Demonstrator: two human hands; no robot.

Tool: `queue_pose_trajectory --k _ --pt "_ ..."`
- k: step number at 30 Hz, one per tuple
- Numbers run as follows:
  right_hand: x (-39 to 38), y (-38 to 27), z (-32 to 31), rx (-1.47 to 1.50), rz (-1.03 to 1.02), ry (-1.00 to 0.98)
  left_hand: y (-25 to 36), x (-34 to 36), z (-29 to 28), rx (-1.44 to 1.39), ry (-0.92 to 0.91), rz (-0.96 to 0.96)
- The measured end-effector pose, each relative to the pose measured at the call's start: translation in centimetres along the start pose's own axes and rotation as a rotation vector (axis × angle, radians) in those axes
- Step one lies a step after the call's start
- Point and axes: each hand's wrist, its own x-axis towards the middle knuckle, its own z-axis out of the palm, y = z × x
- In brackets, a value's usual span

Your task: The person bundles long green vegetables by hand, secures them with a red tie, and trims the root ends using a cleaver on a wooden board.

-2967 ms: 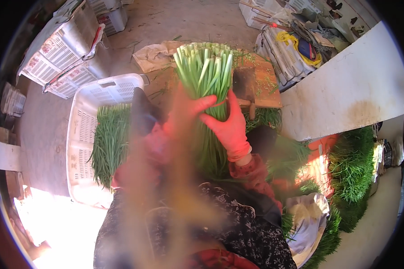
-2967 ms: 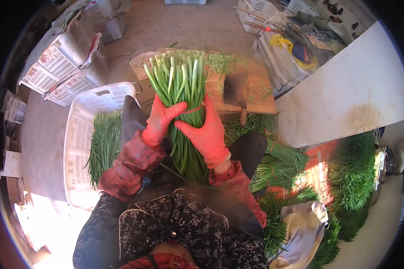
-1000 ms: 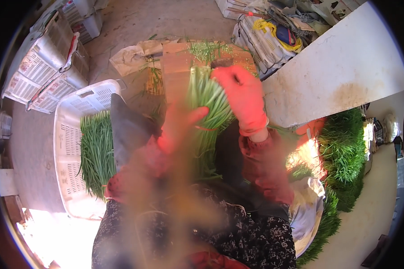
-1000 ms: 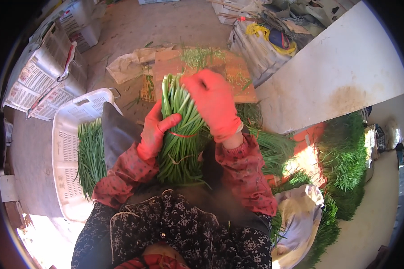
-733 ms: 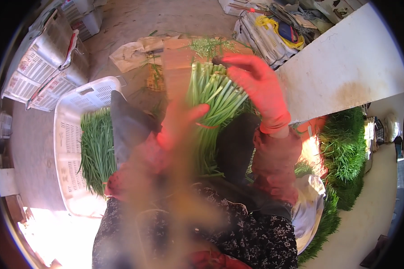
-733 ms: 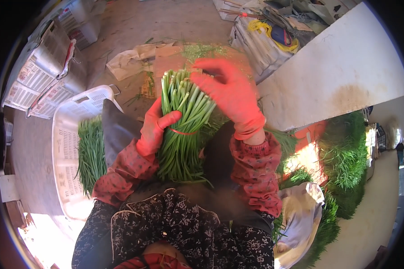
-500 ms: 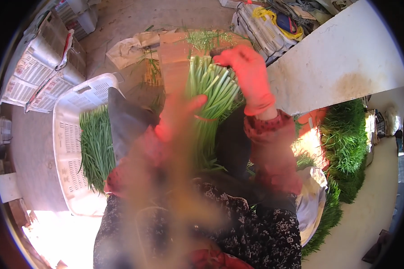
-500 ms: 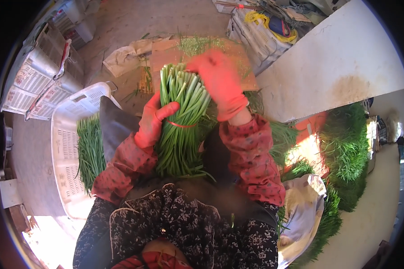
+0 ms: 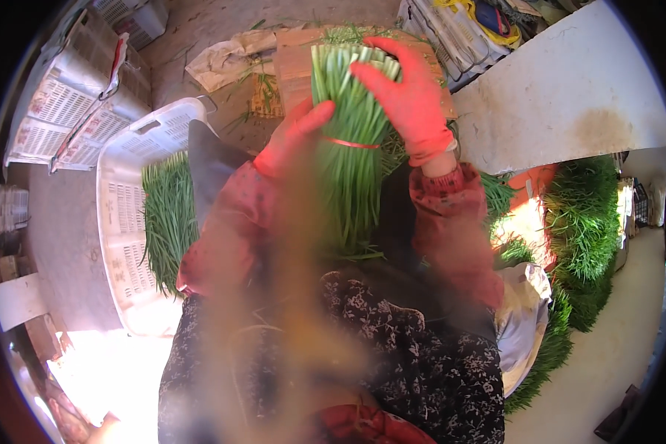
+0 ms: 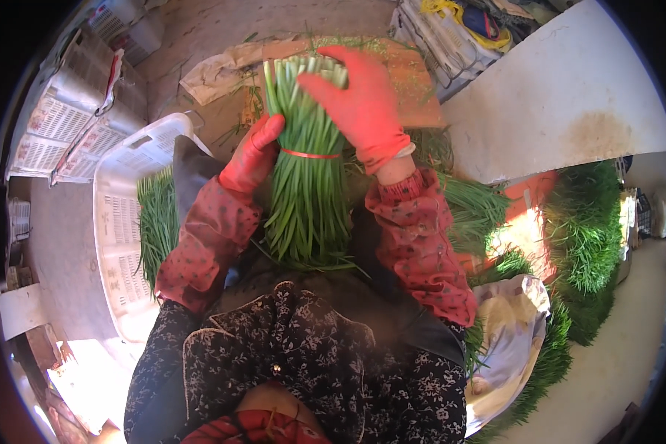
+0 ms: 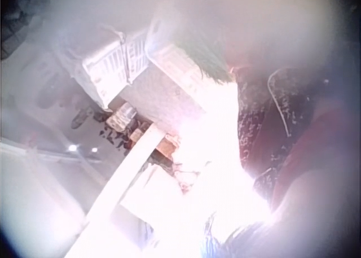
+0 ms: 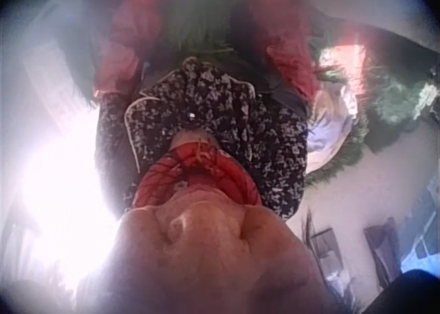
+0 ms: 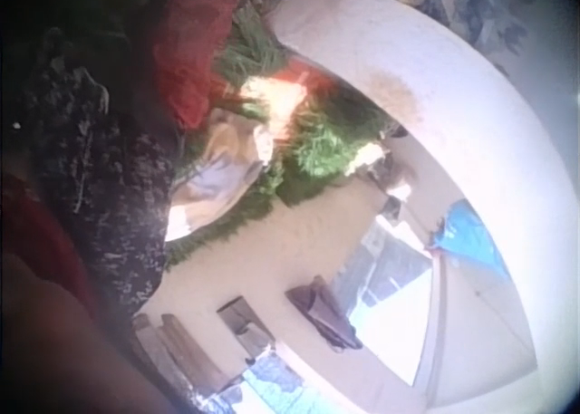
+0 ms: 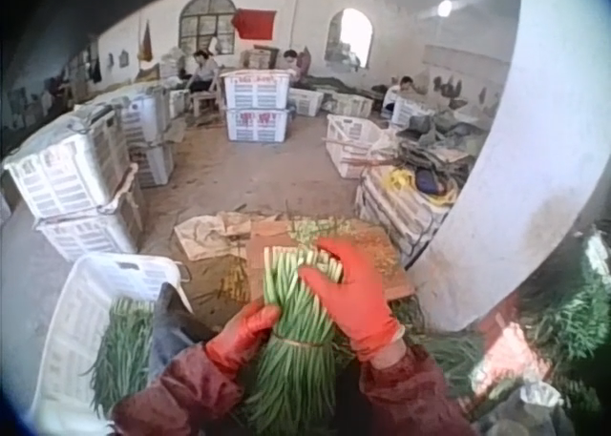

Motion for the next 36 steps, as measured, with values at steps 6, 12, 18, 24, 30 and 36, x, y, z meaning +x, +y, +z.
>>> queue_pose_trajectory --k 6,12,18,24,30,36 --pt "1.3 0.2 -1.7 0.353 0.303 -0.060 -0.3 1.3 -1.1 0.119 0.189 -0.019" --pt "-0.3 -2.1 -1.7 -0.481 -0.664 -0.311 -0.9 1.5 -3.2 0.085 0.216 -0.045" --pt "0.2 0.5 -0.9 -0.437 -0.744 -0.312 -1.2 2.0 -3.2 -0.005 0.196 -0.109" --pt "1.3 0.1 -0.4 -0.675 -0.588 -0.285 -1.4 1.7 -2.6 -0.108 0.172 -0.155" --pt "8.3 5.6 -8.9 -0.742 -0.114 0.299 -1.6 1.4 -1.8 -0.108 0.086 -0.082" --pt "-0.2 -1.4 -2.1 -0.460 -0.320 -0.286 -1.3 0.7 -3.8 -0.244 0.215 -0.150"
